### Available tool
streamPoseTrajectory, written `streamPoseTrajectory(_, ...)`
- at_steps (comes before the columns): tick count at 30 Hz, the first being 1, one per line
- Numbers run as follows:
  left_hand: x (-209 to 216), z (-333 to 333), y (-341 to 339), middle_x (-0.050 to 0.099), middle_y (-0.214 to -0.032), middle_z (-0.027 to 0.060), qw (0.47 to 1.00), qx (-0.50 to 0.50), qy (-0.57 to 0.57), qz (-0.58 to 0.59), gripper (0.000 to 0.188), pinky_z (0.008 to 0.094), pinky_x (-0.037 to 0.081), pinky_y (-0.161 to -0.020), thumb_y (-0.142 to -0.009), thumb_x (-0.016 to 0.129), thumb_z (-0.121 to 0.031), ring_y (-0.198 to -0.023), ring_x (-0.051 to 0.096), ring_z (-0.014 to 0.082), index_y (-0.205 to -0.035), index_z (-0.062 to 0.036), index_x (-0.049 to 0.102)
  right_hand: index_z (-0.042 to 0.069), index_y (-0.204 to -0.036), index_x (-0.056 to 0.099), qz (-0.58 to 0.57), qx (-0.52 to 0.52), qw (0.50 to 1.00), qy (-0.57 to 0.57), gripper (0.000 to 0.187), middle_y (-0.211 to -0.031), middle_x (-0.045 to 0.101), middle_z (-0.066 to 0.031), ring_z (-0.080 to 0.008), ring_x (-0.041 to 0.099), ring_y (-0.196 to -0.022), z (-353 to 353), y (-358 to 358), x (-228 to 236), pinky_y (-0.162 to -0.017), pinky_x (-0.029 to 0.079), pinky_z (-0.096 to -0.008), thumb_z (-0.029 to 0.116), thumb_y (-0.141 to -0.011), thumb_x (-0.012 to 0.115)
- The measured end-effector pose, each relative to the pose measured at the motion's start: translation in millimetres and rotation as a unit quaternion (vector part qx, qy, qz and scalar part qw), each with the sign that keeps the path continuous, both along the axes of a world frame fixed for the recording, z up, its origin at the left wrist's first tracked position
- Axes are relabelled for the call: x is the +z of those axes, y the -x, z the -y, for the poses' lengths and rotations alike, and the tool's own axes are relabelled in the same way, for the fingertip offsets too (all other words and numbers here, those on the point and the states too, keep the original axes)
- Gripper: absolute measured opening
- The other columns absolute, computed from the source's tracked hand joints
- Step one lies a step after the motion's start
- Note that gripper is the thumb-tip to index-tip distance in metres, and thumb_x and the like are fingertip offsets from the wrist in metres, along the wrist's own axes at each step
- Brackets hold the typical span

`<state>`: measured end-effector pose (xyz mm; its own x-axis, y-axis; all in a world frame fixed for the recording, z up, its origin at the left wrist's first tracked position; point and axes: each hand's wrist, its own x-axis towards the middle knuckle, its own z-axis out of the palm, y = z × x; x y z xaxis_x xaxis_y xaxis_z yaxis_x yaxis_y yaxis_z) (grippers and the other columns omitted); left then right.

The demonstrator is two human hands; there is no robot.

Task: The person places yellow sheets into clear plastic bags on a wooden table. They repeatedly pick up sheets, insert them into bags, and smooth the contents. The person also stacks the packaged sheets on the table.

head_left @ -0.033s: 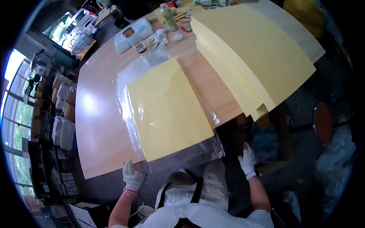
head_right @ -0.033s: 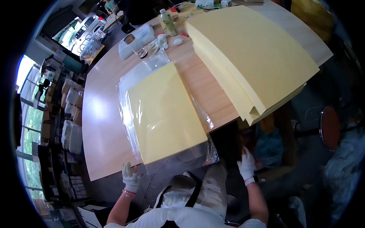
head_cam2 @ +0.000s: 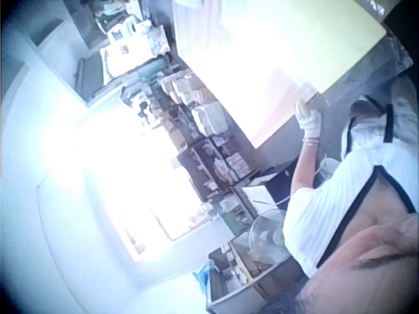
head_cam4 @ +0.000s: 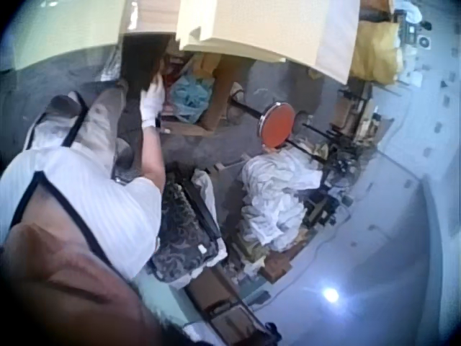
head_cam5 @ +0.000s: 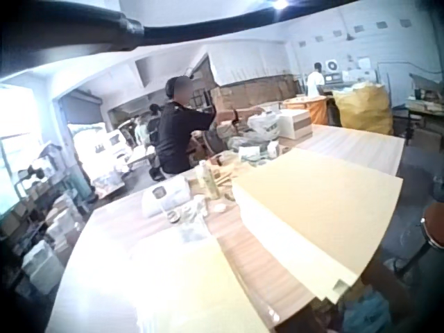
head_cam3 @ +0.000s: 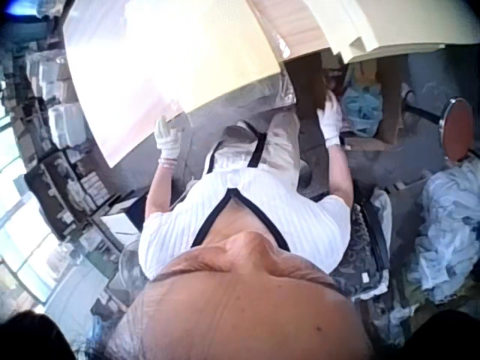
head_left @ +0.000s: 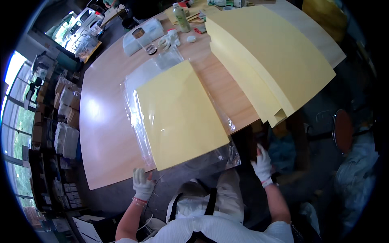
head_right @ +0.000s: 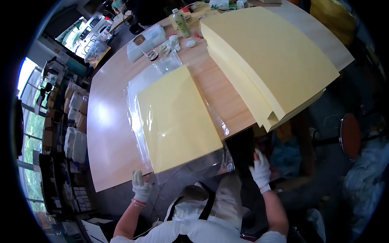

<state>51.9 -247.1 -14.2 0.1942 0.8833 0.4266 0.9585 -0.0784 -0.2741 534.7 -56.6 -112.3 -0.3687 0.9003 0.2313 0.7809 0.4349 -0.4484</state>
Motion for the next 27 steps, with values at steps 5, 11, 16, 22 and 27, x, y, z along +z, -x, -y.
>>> streamPoseTrajectory(5,31,-51,-28,0.060,-0.099,0.0049,0.971,-0.210,0.050,0.098,0.035,0.0416,0.049,-0.072,-0.061,0.071,-0.014,-0.096,0.054,0.0261,-0.094,-0.0115,0.057,0.005,-0.098,0.058,-0.042,0.243,0.969,-0.026,0.025,-0.101,0.059,-0.0073,-0.0275,0.055,-0.096,-73,76,122,-0.088,0.044,-0.0410,0.014,-0.076,0.066)
streamPoseTrajectory(11,51,-42,-26,0.062,-0.097,-0.0021,0.956,-0.209,0.112,0.172,0.024,0.0367,0.050,-0.074,-0.062,0.070,-0.015,-0.091,0.057,0.0208,-0.084,-0.0145,0.060,0.009,-0.081,0.065,-0.031,0.420,0.896,-0.140,0.012,-0.093,0.064,-0.0003,-0.0192,0.059,-0.087,-91,78,143,-0.077,0.050,-0.0360,0.014,-0.071,0.068)
streamPoseTrajectory(16,43,-30,-22,0.063,-0.092,-0.0006,0.949,-0.158,0.090,0.259,0.018,0.0368,0.051,-0.077,-0.066,0.068,-0.011,-0.093,0.059,0.0217,-0.080,-0.0134,0.058,0.008,-0.081,0.066,-0.047,0.415,0.906,-0.069,0.013,-0.086,0.066,-0.0026,-0.0200,0.061,-0.072,-91,80,145,-0.062,0.052,-0.0325,0.011,-0.069,0.069)
streamPoseTrajectory(22,0,-21,-16,0.063,-0.076,0.0073,0.845,0.079,0.070,0.524,0.008,0.0358,0.049,-0.067,-0.083,0.058,-0.013,-0.071,0.062,0.0266,-0.080,-0.0065,0.055,0.004,-0.076,0.062,-0.080,0.319,0.941,0.078,0.003,-0.075,0.067,-0.0062,-0.0246,0.063,-0.066,-104,84,135,-0.058,0.051,-0.0333,0.005,-0.075,0.059)
streamPoseTrajectory(27,15,-60,-22,0.061,-0.067,0.0164,0.819,0.285,0.141,0.478,0.008,0.0449,0.047,-0.060,-0.082,0.057,-0.012,-0.065,0.060,0.0357,-0.080,-0.0051,0.055,0.004,-0.078,0.059,-0.093,0.030,0.933,0.347,0.021,-0.066,0.062,-0.0131,-0.0309,0.062,-0.066,-106,120,142,-0.057,0.048,-0.0392,0.021,-0.084,0.051)
